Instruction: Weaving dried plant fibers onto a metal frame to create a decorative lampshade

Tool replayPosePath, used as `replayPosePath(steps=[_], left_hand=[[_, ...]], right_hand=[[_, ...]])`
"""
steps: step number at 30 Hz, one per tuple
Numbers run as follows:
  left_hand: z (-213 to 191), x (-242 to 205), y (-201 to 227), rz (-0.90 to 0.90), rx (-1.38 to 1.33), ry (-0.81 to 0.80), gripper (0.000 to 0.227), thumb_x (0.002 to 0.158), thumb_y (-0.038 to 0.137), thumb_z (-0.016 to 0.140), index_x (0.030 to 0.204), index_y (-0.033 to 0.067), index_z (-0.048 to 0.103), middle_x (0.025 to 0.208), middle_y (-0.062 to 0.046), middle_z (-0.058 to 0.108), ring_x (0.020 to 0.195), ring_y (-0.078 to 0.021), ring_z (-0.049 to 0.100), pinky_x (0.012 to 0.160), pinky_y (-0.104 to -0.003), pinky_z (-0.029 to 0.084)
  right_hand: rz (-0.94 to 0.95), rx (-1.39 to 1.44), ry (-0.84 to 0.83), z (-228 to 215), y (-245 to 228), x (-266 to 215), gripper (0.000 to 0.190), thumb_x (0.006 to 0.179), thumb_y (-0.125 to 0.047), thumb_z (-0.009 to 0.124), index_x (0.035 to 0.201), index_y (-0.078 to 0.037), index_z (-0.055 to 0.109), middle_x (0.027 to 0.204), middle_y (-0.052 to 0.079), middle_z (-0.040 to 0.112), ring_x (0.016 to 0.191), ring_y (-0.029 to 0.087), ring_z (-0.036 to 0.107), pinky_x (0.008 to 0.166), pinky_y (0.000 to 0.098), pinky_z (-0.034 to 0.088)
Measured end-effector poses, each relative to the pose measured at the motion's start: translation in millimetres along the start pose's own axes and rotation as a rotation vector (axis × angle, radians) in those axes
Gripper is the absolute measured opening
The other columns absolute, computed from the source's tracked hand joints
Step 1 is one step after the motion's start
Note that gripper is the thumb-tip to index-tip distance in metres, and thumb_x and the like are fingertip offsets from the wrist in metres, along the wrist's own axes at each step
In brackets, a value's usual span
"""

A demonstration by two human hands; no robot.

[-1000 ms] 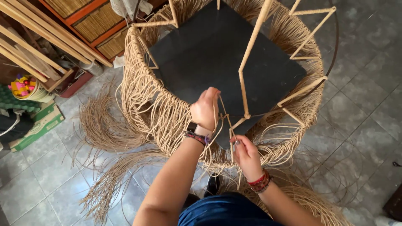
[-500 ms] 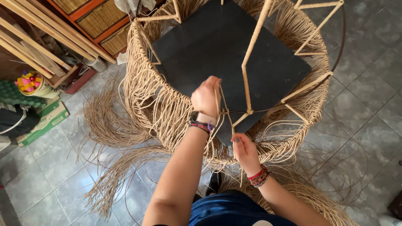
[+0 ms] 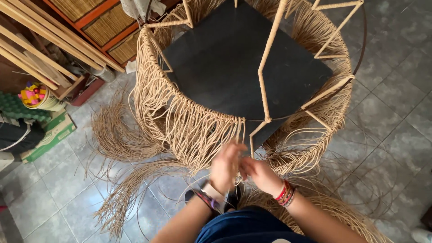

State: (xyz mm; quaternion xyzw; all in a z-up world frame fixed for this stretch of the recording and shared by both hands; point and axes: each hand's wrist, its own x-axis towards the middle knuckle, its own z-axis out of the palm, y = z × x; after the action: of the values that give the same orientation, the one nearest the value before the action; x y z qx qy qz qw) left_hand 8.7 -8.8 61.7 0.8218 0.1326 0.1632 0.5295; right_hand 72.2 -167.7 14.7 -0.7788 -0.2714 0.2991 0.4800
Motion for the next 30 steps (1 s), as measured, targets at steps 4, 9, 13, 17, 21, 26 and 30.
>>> replayPosePath(steps=[4, 9, 13, 17, 21, 26, 30], left_hand=[[30.7, -23.2, -22.6, -0.191, -0.675, -0.036, 0.027, 0.108, 0.01, 0.036, 0.1, 0.0074, 0.061, 0.074, -0.009, 0.065, 0.067, -0.0204, 0.064, 0.058, -0.022, 0.046], [35.9, -35.3, -89.1, 0.073, 0.019, -0.143, 0.024, 0.102, 0.019, 0.048, 0.099, 0.0271, 0.07, 0.089, 0.006, 0.07, 0.092, -0.0179, 0.067, 0.082, -0.031, 0.047], [15.2, -32.5, -122.4, 0.02, 0.094, -0.316, 0.041, 0.089, -0.002, 0.06, 0.111, 0.0288, 0.074, 0.094, 0.002, 0.073, 0.085, -0.0222, 0.074, 0.077, -0.031, 0.06], [2.1, -68.0, -211.4, -0.223, 0.484, -0.438, 0.053, 0.085, 0.007, 0.061, 0.127, 0.0394, 0.066, 0.114, 0.0, 0.069, 0.099, -0.0278, 0.071, 0.086, -0.041, 0.056], [-35.8, -79.4, -265.3, -0.341, 0.968, -0.445, 0.046, 0.091, 0.032, 0.054, 0.134, 0.0492, 0.056, 0.131, -0.004, 0.062, 0.116, -0.0333, 0.065, 0.1, -0.054, 0.046], [-94.9, -48.2, -140.4, -0.018, 0.704, -0.242, 0.01, 0.081, 0.032, 0.071, 0.087, 0.0394, 0.075, 0.124, 0.005, 0.06, 0.111, -0.0277, 0.064, 0.094, -0.049, 0.051], [-95.0, -26.8, -32.5, 0.317, 0.167, -0.408, 0.021, 0.085, 0.007, 0.062, 0.095, 0.0213, 0.074, 0.108, -0.006, 0.056, 0.107, -0.0266, 0.062, 0.094, -0.046, 0.047]], right_hand=[[-0.146, -0.582, -0.006, -30.9, -35.5, 10.8, 0.019, 0.098, -0.011, 0.055, 0.101, -0.012, 0.073, 0.078, 0.008, 0.073, 0.071, 0.023, 0.071, 0.074, 0.0348, 0.058], [-0.58, -1.006, 0.465, -70.6, -72.1, 74.6, 0.024, 0.098, -0.031, 0.066, 0.119, -0.022, 0.072, 0.119, 0.0, 0.066, 0.112, 0.023, 0.061, 0.095, 0.0421, 0.043], [-0.592, -0.975, 0.336, -62.8, -35.5, 113.8, 0.017, 0.096, -0.03, 0.065, 0.11, -0.023, 0.074, 0.087, -0.004, 0.069, 0.085, 0.018, 0.069, 0.089, 0.0343, 0.051], [-0.635, -0.82, 0.398, -56.6, -22.4, 113.9, 0.018, 0.097, -0.028, 0.067, 0.111, -0.02, 0.075, 0.086, -0.001, 0.07, 0.085, 0.022, 0.07, 0.081, 0.0338, 0.055], [-0.65, -0.835, 0.56, -43.3, -32.7, 99.7, 0.02, 0.099, -0.031, 0.067, 0.115, -0.023, 0.075, 0.093, -0.004, 0.07, 0.092, 0.017, 0.069, 0.085, 0.0314, 0.054], [-0.509, -0.692, 0.79, -3.0, -68.4, 26.3, 0.046, 0.096, -0.008, 0.065, 0.141, -0.003, 0.06, 0.126, 0.021, 0.066, 0.121, 0.038, 0.062, 0.103, 0.0488, 0.047], [-0.158, -0.508, 0.901, 59.5, -50.1, -65.2, 0.04, 0.102, -0.013, 0.055, 0.141, -0.005, 0.057, 0.139, 0.016, 0.063, 0.128, 0.03, 0.061, 0.112, 0.0398, 0.046]])
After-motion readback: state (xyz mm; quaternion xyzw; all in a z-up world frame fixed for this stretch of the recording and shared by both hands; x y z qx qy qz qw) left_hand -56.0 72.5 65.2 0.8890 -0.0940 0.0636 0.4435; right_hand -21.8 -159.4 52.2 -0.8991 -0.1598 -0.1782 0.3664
